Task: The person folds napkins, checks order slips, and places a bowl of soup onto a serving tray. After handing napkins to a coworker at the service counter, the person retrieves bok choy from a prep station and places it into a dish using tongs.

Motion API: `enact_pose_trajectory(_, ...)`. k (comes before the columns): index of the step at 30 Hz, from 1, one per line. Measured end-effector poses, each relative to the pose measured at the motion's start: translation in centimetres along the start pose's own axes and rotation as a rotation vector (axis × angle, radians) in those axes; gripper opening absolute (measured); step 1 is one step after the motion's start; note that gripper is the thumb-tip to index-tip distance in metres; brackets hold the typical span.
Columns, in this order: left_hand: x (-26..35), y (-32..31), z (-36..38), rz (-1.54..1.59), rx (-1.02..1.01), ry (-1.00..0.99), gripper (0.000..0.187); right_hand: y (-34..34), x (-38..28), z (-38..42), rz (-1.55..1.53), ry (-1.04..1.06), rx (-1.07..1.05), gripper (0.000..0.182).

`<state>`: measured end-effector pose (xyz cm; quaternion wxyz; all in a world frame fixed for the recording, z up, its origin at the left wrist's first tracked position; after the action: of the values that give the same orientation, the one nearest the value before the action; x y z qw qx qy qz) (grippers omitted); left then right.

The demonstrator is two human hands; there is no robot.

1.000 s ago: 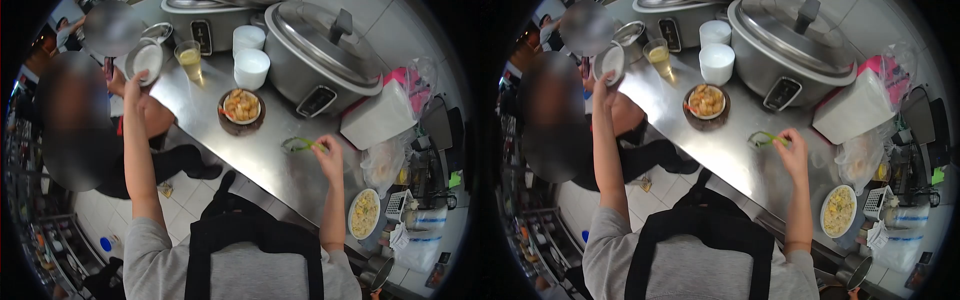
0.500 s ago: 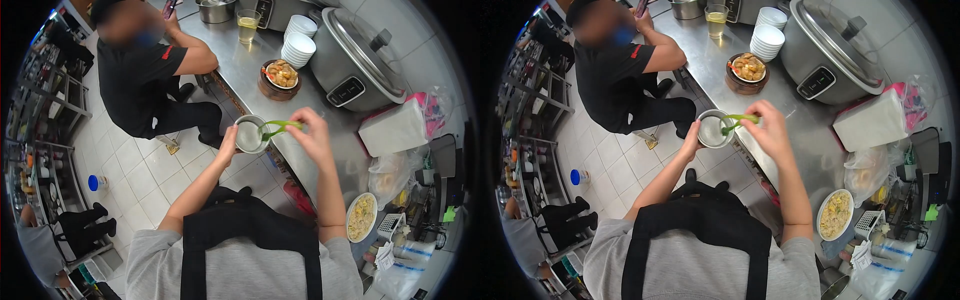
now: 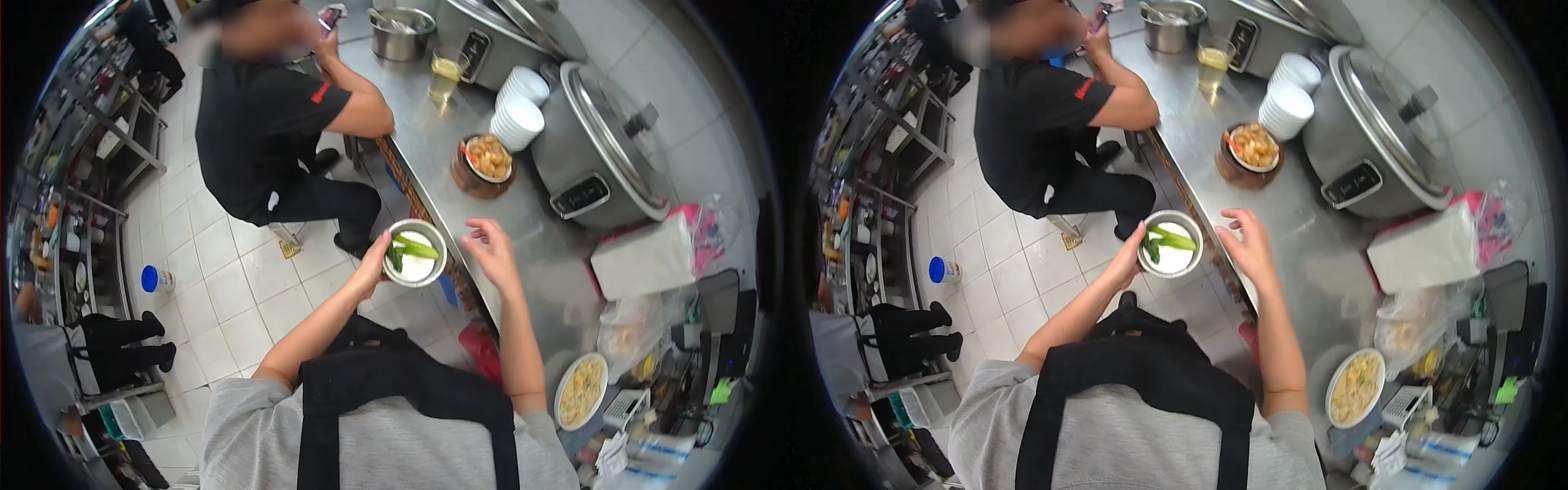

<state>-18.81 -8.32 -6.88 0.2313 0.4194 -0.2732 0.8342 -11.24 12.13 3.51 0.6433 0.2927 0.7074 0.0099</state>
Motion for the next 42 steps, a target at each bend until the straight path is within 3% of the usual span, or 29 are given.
enact_pose_trajectory(3, -0.5, 1.8, 0.0, -0.032, 0.041, 0.002, 0.066, 3.7, -2.0, -5.9, 0.119, 0.192, 0.007, 0.029)
enact_pose_trajectory(4, 0.4, 2.1, 0.5, -0.038, 0.043, -0.013, 0.066, 4.8, -3.7, -8.2, 0.164, 0.165, 0.010, 0.029)
enact_pose_trajectory(6, 1.6, 3.1, 0.4, -0.057, 0.051, -0.025, 0.065, 6.0, -5.6, -14.0, 0.400, 0.257, 0.007, 0.028)
enact_pose_trajectory(9, 4.0, 3.4, -1.2, -0.038, 0.024, -0.041, 0.064, 6.0, -7.6, -23.5, 0.560, 0.464, 0.005, 0.022)
enact_pose_trajectory(12, 5.9, 3.5, -5.5, -0.073, 0.012, -0.102, 0.055, 4.5, -8.2, -33.3, 0.724, 0.535, 0.096, 0.017)
enact_pose_trajectory(17, 11.7, 2.4, -10.7, -0.221, -0.046, -0.218, 0.038, -1.1, -7.6, -48.7, 1.083, 0.550, 0.030, 0.014)
enact_pose_trajectory(21, 12.9, 2.8, -13.8, -0.209, -0.072, -0.165, 0.041, -4.6, -4.6, -57.6, 1.191, 0.350, -0.037, 0.017)
enact_pose_trajectory(25, 12.5, 3.7, -16.3, -0.183, -0.105, -0.204, 0.041, -7.1, -1.1, -62.9, 1.465, 0.364, -0.111, 0.028)
enact_pose_trajectory(27, 12.9, 3.9, -16.7, -0.192, -0.108, -0.203, 0.041, -7.9, 1.7, -65.4, 1.504, 0.458, 0.004, 0.036)
enact_pose_trajectory(28, 12.5, 4.2, -17.5, -0.227, -0.102, -0.256, 0.041, -7.9, 2.9, -66.8, 1.511, 0.341, -0.041, 0.046)
enact_pose_trajectory(35, 13.1, 4.4, -18.5, -0.207, -0.074, -0.185, 0.042, -8.1, 5.0, -69.7, 1.444, 0.045, -0.165, 0.056)
enact_pose_trajectory(37, 13.8, 4.3, -18.6, -0.261, -0.068, -0.196, 0.042, -7.9, 4.8, -70.6, 1.462, 0.194, 0.044, 0.046)
enact_pose_trajectory(38, 13.8, 4.4, -19.0, -0.279, -0.069, -0.264, 0.042, -7.7, 3.9, -70.5, 1.455, 0.199, -0.071, 0.029)
enact_pose_trajectory(39, 13.0, 4.3, -19.4, -0.147, -0.095, -0.178, 0.041, -7.6, 3.2, -69.7, 1.486, 0.221, -0.055, 0.023)
enact_pose_trajectory(41, 12.9, 4.4, -19.6, -0.114, -0.082, -0.091, 0.042, -7.5, 0.8, -69.4, 1.524, 0.289, 0.021, 0.019)
enact_pose_trajectory(42, 13.2, 4.5, -19.8, -0.143, -0.073, -0.159, 0.043, -7.6, -0.2, -69.0, 1.497, 0.383, 0.072, 0.016)
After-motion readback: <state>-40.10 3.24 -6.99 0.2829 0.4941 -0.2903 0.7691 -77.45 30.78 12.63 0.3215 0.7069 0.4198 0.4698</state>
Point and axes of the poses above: each hand's wrist, its own z-axis away from the middle knuckle, its own y-axis out of the back of the hand, x = y × z, the point moved 5 cm from there along -z, towards the middle knuckle, and after that the axes turned 9 degrees about -z, right-handed, at the moved point
